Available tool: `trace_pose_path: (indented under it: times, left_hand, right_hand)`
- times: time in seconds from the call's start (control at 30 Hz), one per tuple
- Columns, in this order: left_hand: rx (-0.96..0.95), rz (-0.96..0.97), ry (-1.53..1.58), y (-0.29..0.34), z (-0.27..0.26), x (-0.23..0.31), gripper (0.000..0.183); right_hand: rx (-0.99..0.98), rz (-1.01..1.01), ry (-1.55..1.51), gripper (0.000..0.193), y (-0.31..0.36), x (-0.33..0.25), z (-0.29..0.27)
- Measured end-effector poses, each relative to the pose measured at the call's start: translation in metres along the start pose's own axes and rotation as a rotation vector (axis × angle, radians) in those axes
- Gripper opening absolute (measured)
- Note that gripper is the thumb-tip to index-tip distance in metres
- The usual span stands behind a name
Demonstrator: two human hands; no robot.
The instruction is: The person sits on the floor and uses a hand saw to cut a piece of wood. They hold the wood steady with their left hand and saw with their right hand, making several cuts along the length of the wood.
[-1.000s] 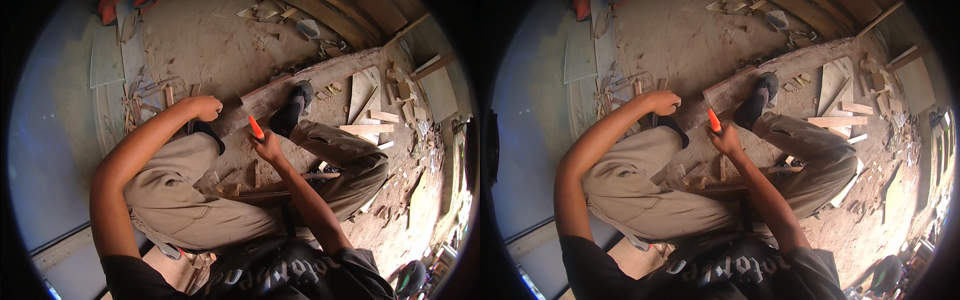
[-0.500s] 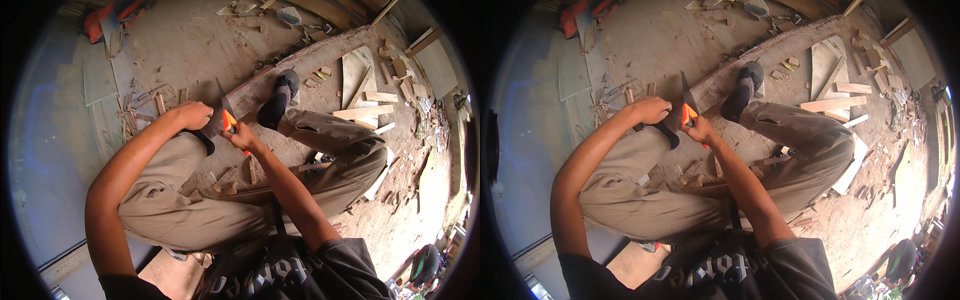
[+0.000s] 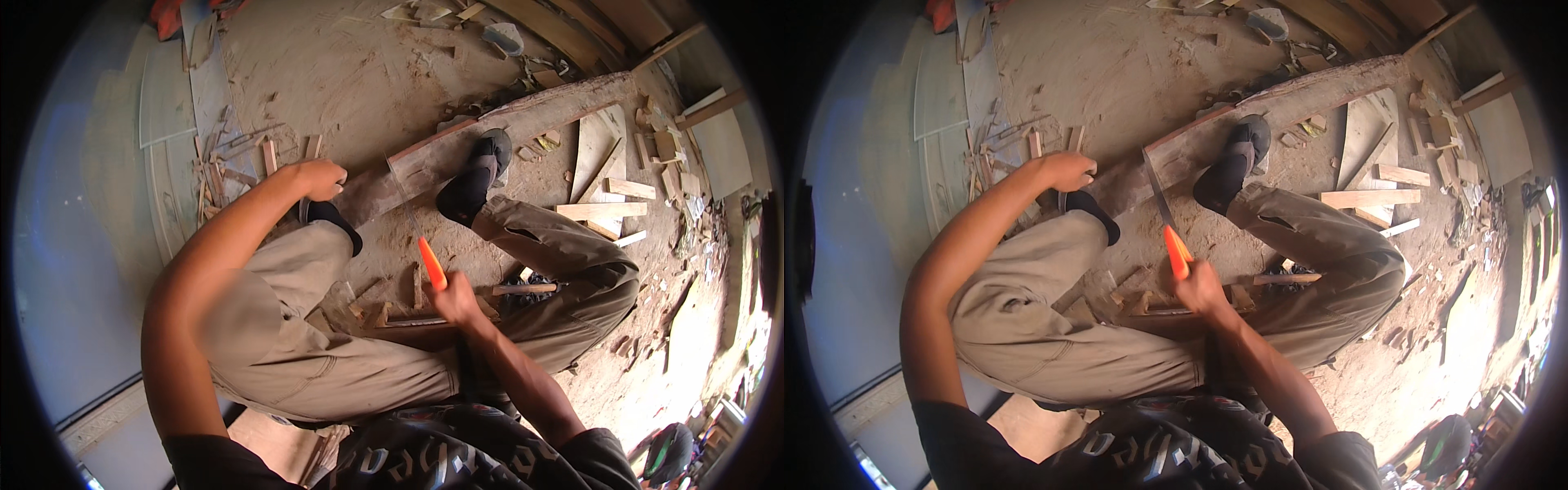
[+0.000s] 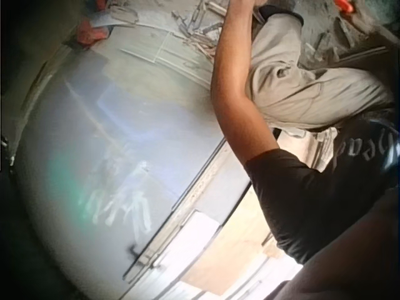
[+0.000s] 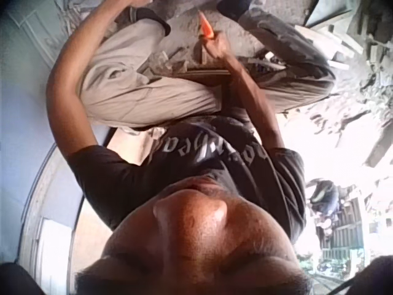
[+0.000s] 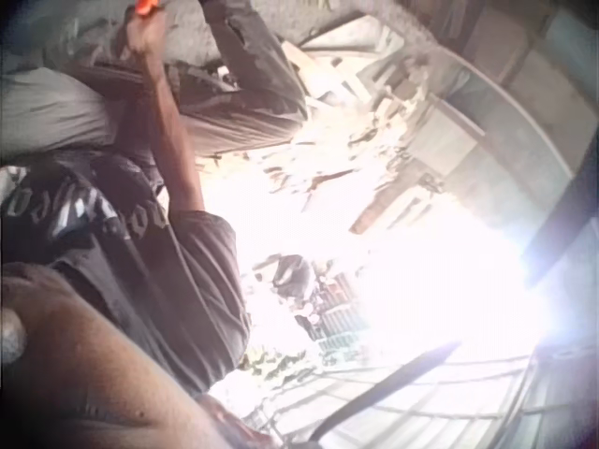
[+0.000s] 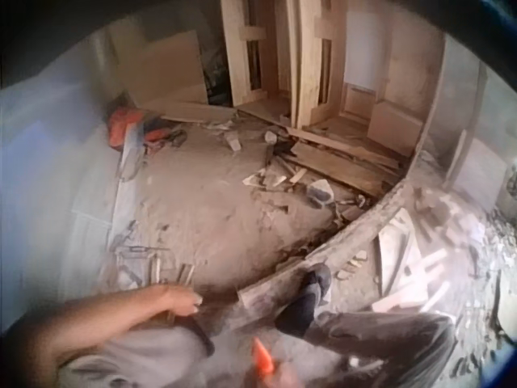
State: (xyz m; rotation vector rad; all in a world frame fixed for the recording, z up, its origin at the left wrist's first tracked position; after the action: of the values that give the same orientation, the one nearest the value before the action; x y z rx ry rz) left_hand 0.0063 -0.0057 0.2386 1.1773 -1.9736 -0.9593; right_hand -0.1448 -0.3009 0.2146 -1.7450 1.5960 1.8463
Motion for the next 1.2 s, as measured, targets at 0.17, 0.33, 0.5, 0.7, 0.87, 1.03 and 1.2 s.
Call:
trace_pose_path:
  times: [0.17,0.33,0.5,0.7,0.87,1.03,1.2]
  left_hand:
    - [0.028,-0.059,-0.168,0.005,-0.029,0.019,0.026]
    - [0.188,-0.039,-0.177,0.006,-0.031,0.023,0.026]
    - [0.071,-0.053,-0.256,0.011,-0.051,0.041,0.027]
    - [0.291,-0.178,-0.168,0.0,-0.124,0.02,0.03]
    - [0.665,-0.37,0.468,-0.075,-0.077,-0.024,0.047]
    - [0.647,-0.406,0.707,-0.15,0.077,-0.001,0.074]
    - [0.329,-0.308,0.849,-0.155,0.101,-0.017,0.092]
  right_hand:
    - [0.06,-0.051,-0.013,0.037,-0.139,-0.035,-0.027]
    - [-0.146,-0.298,-0.14,0.038,-0.1,-0.013,0.004]
    - [0.073,-0.169,0.0,0.037,-0.056,0.036,-0.009]
    - [0.12,-0.127,0.09,0.038,0.016,-0.03,-0.016]
    - [0.061,-0.263,0.057,0.032,0.029,-0.039,-0.012]
    - [0.14,-0.381,0.119,0.032,0.037,-0.01,-0.001]
    - [0.196,-0.284,0.139,0.03,0.041,-0.016,0.003]
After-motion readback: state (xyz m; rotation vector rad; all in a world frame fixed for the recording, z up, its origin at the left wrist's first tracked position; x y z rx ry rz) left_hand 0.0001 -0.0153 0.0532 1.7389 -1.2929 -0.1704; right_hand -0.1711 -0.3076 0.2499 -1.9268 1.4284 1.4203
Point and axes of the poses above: each hand's wrist, its own y-axis away from the middle knuckle, its own z-axis out of the palm, x = y × z, the point moved 2 cm from there along -y, towards the middle knuckle, and after that the axes turned 13 degrees about -x, right-handed, at the moved point
